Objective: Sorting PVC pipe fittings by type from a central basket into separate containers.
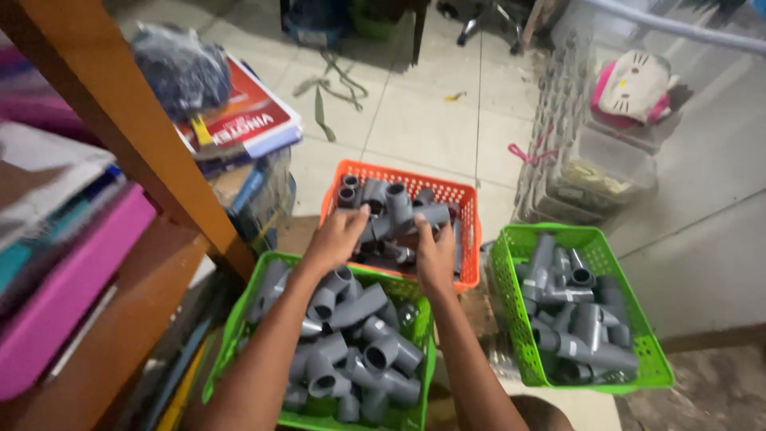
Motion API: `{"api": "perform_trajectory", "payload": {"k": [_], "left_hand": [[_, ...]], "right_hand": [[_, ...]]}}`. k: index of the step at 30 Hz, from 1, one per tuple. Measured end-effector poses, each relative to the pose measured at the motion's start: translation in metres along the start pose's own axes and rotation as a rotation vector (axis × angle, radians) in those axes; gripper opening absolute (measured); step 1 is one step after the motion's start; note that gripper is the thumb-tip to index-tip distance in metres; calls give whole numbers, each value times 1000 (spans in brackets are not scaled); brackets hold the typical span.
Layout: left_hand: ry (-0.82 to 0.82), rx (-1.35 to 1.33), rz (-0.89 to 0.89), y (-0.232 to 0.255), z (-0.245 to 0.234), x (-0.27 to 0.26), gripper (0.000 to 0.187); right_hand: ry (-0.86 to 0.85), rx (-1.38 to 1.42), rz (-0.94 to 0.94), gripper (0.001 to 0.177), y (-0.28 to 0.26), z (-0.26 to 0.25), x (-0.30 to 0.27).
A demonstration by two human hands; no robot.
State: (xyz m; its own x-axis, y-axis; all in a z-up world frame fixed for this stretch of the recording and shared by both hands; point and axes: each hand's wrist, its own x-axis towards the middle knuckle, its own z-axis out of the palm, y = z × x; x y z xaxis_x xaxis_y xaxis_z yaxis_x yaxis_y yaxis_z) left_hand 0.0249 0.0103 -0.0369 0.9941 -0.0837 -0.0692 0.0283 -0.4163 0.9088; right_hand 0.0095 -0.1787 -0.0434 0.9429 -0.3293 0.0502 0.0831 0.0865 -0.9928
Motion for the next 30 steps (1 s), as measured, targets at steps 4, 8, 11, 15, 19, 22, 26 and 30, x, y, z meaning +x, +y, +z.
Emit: {"api": "perform_trajectory", "payload": {"k": [4,8,11,15,19,22,26,30], "left_hand": [[82,47,33,9,-3,-6,56],[95,38,42,-14,3,5,63],[114,35,29,0,0,-5,58],[122,-28,33,24,-9,-21,53],[125,-150,172,32,-14,-33,52],[80,-238,188,42,-19,-41,56],[79,-233,195,39,-21,-38,54],[110,-290,206,24,-14,-29,38]], "right_hand": [[47,-2,-176,36,27,-5,14],[254,180,-124,45,18,-3,7],[255,-59,-166,48,16,-14,8],[212,-247,-209,54,8,-7,-6],[147,-326,-403,50,18,-9,-4],[125,-396,-408,47,1,-1,-14],[40,-491,-398,39,-20,9,-24],[17,-562,-447,43,-29,12,-30]]}}
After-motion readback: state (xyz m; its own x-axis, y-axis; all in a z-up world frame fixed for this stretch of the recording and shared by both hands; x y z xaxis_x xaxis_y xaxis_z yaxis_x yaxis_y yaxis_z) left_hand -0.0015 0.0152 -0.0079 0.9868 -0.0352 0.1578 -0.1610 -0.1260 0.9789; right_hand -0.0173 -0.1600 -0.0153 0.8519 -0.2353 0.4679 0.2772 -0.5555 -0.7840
